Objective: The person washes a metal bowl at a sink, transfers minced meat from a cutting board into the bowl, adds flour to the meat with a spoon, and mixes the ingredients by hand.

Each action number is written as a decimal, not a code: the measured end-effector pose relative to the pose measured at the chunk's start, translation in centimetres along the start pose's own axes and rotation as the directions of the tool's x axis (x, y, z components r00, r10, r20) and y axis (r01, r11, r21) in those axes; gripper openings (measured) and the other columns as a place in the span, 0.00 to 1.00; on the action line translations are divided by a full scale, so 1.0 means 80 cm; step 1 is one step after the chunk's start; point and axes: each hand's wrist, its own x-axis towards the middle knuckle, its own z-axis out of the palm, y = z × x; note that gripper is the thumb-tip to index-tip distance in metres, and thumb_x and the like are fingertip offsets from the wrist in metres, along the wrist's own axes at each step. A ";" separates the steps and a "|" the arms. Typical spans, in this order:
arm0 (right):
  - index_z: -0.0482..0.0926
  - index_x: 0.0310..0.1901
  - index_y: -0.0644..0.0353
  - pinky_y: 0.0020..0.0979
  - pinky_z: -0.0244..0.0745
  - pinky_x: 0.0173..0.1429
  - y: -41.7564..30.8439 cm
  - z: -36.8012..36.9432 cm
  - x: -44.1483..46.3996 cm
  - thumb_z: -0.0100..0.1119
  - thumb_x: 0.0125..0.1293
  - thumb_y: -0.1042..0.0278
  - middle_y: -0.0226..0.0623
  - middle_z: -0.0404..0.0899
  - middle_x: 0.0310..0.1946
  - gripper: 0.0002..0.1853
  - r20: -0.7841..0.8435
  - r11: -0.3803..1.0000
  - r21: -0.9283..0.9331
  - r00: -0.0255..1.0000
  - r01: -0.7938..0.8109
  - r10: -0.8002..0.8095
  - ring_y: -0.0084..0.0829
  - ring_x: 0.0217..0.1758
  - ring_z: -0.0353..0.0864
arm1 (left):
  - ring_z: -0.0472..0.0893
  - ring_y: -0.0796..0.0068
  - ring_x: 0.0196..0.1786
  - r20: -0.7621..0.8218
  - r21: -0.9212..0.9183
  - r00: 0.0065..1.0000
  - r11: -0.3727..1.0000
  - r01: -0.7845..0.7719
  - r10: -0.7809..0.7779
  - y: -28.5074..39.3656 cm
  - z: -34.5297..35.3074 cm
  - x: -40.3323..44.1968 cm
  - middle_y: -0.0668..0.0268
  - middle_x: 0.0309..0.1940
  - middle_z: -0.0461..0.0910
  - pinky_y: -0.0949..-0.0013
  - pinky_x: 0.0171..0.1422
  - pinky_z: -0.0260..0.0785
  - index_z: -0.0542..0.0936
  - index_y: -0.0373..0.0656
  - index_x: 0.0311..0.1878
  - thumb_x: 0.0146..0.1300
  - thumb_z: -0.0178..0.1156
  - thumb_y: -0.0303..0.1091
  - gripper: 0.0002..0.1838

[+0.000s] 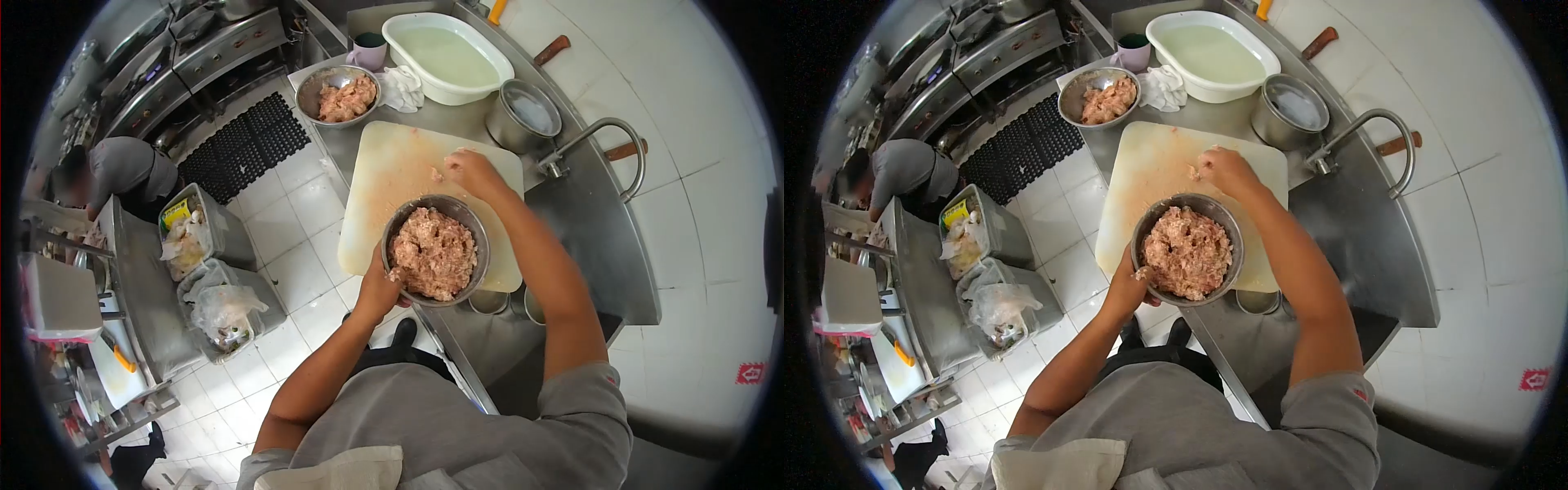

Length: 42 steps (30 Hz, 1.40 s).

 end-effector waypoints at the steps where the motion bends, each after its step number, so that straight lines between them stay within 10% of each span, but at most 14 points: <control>1: 0.78 0.34 0.57 0.39 0.72 0.43 0.022 0.023 0.009 0.58 0.55 0.69 0.45 0.78 0.38 0.05 -0.029 0.994 -0.012 0.994 0.104 -0.104 0.44 0.41 0.78 | 0.81 0.64 0.27 -0.005 0.001 1.000 1.000 -0.004 0.005 0.002 0.002 -0.004 0.49 0.51 0.70 0.70 0.19 0.76 0.46 0.50 0.69 0.59 0.48 0.21 0.37; 5: 0.77 0.33 0.58 0.38 0.72 0.41 0.038 0.066 0.007 0.59 0.55 0.68 0.46 0.78 0.36 0.05 -0.150 0.970 -0.217 0.978 0.107 -0.142 0.44 0.39 0.78 | 0.81 0.65 0.31 -0.037 -0.048 0.998 0.997 -0.057 0.055 -0.009 0.018 -0.033 0.50 0.55 0.67 0.70 0.25 0.78 0.42 0.54 0.70 0.62 0.46 0.25 0.36; 10: 0.79 0.36 0.61 0.37 0.72 0.44 -0.067 -0.020 -0.039 0.53 0.63 0.59 0.48 0.80 0.33 0.13 0.333 0.894 0.358 0.931 -0.269 0.147 0.39 0.38 0.80 | 0.80 0.67 0.27 -0.070 -0.041 0.995 0.996 -0.077 0.074 -0.010 0.015 -0.013 0.51 0.52 0.70 0.72 0.19 0.75 0.44 0.52 0.70 0.65 0.42 0.26 0.32; 11: 0.80 0.41 0.62 0.35 0.72 0.45 -0.052 -0.004 -0.051 0.48 0.66 0.53 0.46 0.81 0.34 0.19 0.387 0.943 0.178 0.901 -0.282 0.196 0.38 0.38 0.80 | 0.78 0.70 0.21 -0.114 0.074 0.991 0.995 -0.066 0.074 -0.010 0.008 0.000 0.53 0.43 0.75 0.74 0.15 0.71 0.52 0.48 0.68 0.64 0.43 0.27 0.28; 16: 0.81 0.43 0.60 0.34 0.71 0.48 -0.086 0.043 -0.055 0.50 0.63 0.47 0.47 0.81 0.35 0.23 0.234 0.902 0.387 0.966 -0.192 0.105 0.38 0.40 0.80 | 0.77 0.68 0.17 -0.042 0.288 0.987 0.948 -0.135 0.153 0.006 -0.013 0.038 0.53 0.34 0.78 0.70 0.14 0.69 0.62 0.44 0.63 0.61 0.48 0.25 0.25; 20: 0.79 0.49 0.56 0.35 0.69 0.56 -0.131 0.035 -0.046 0.54 0.61 0.54 0.44 0.79 0.47 0.19 0.683 0.946 0.118 0.716 -0.302 0.143 0.36 0.48 0.78 | 0.75 0.76 0.17 0.097 0.142 0.995 0.989 -0.048 0.034 0.013 -0.026 0.057 0.63 0.28 0.78 0.72 0.13 0.66 0.69 0.46 0.60 0.61 0.47 0.24 0.23; 22: 0.79 0.48 0.53 0.40 0.64 0.61 -0.126 0.029 -0.080 0.52 0.61 0.56 0.43 0.76 0.51 0.18 0.659 0.987 -0.037 0.746 0.155 -0.093 0.38 0.54 0.74 | 0.72 0.78 0.17 0.127 0.081 0.992 0.996 -0.030 0.019 0.006 -0.039 0.068 0.65 0.26 0.76 0.74 0.14 0.64 0.70 0.45 0.59 0.61 0.47 0.25 0.21; 25: 0.79 0.48 0.51 0.44 0.56 0.66 -0.135 0.009 -0.165 0.50 0.61 0.57 0.43 0.74 0.53 0.16 0.300 0.904 -0.149 0.890 0.400 -0.344 0.42 0.60 0.68 | 0.69 0.82 0.16 0.168 0.077 0.986 0.997 -0.018 0.005 0.012 -0.044 0.077 0.70 0.23 0.73 0.77 0.15 0.61 0.72 0.44 0.56 0.60 0.46 0.26 0.20; 30: 0.75 0.54 0.54 0.46 0.52 0.68 -0.138 -0.016 -0.202 0.47 0.64 0.51 0.46 0.72 0.53 0.22 0.529 0.955 -0.291 0.842 0.060 0.108 0.48 0.63 0.62 | 0.68 0.85 0.18 0.228 0.197 0.974 0.978 -0.062 0.016 0.036 -0.034 0.073 0.72 0.23 0.73 0.79 0.17 0.59 0.72 0.47 0.60 0.61 0.46 0.27 0.22; 37: 0.70 0.56 0.66 0.47 0.59 0.64 -0.117 0.057 -0.134 0.47 0.63 0.54 0.47 0.69 0.56 0.26 0.470 0.932 -0.359 0.872 0.047 0.137 0.48 0.62 0.63 | 0.75 0.78 0.22 0.077 0.146 0.994 0.986 -0.082 0.071 0.003 -0.025 0.060 0.62 0.32 0.78 0.74 0.21 0.70 0.70 0.46 0.61 0.61 0.48 0.26 0.23; 42: 0.76 0.51 0.58 0.42 0.68 0.56 -0.137 -0.017 -0.113 0.54 0.57 0.58 0.50 0.76 0.46 0.21 0.605 0.986 0.007 0.786 -0.164 0.127 0.46 0.56 0.71 | 0.78 0.70 0.19 -0.128 0.353 0.978 0.929 -0.111 0.165 0.035 -0.015 0.044 0.55 0.34 0.80 0.69 0.17 0.69 0.67 0.46 0.62 0.59 0.48 0.24 0.25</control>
